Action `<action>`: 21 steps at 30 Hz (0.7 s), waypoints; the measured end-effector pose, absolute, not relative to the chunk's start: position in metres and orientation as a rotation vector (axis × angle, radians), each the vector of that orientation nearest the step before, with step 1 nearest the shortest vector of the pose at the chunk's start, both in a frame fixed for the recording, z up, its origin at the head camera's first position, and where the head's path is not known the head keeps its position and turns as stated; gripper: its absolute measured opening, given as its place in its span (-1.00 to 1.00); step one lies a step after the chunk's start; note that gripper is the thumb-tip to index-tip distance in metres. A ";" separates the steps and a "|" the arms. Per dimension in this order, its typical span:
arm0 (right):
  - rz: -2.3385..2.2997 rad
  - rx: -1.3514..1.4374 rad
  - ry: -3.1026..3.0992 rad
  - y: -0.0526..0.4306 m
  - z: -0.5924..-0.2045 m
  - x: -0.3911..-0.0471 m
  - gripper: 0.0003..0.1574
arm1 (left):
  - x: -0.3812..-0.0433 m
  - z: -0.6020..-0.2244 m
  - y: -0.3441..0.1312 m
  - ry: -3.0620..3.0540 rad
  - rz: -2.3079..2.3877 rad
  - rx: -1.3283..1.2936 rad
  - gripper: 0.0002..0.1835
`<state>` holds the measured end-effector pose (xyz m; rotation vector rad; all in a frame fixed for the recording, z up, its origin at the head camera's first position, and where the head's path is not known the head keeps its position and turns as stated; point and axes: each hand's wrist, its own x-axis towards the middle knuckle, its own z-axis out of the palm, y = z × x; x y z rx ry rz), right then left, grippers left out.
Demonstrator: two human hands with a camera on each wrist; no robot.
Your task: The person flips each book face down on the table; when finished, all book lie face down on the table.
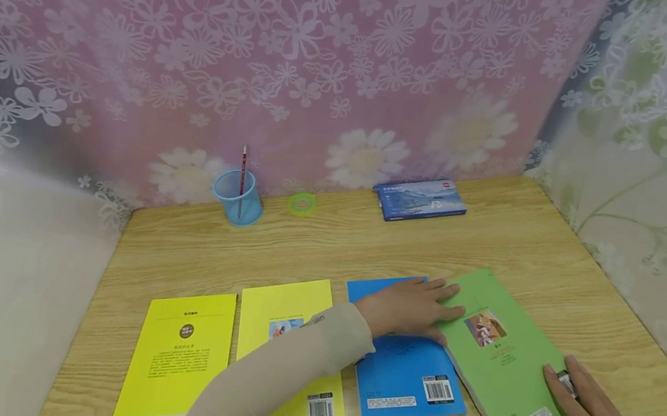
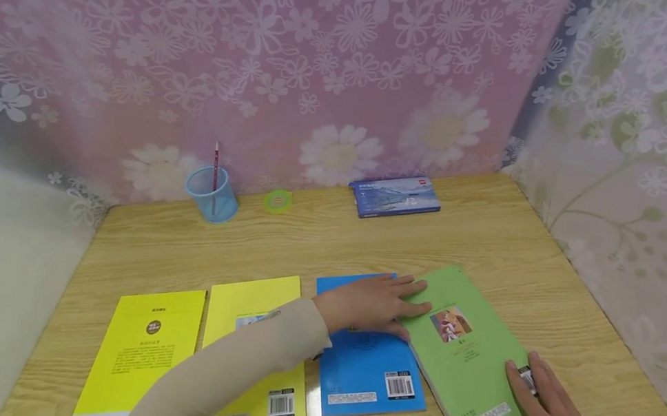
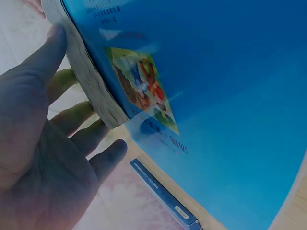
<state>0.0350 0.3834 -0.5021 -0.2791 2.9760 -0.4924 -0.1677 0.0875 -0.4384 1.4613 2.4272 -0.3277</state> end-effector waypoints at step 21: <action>-0.258 -0.658 3.118 0.372 -0.511 0.048 0.25 | -0.181 -0.453 0.105 2.454 -0.213 1.474 -0.34</action>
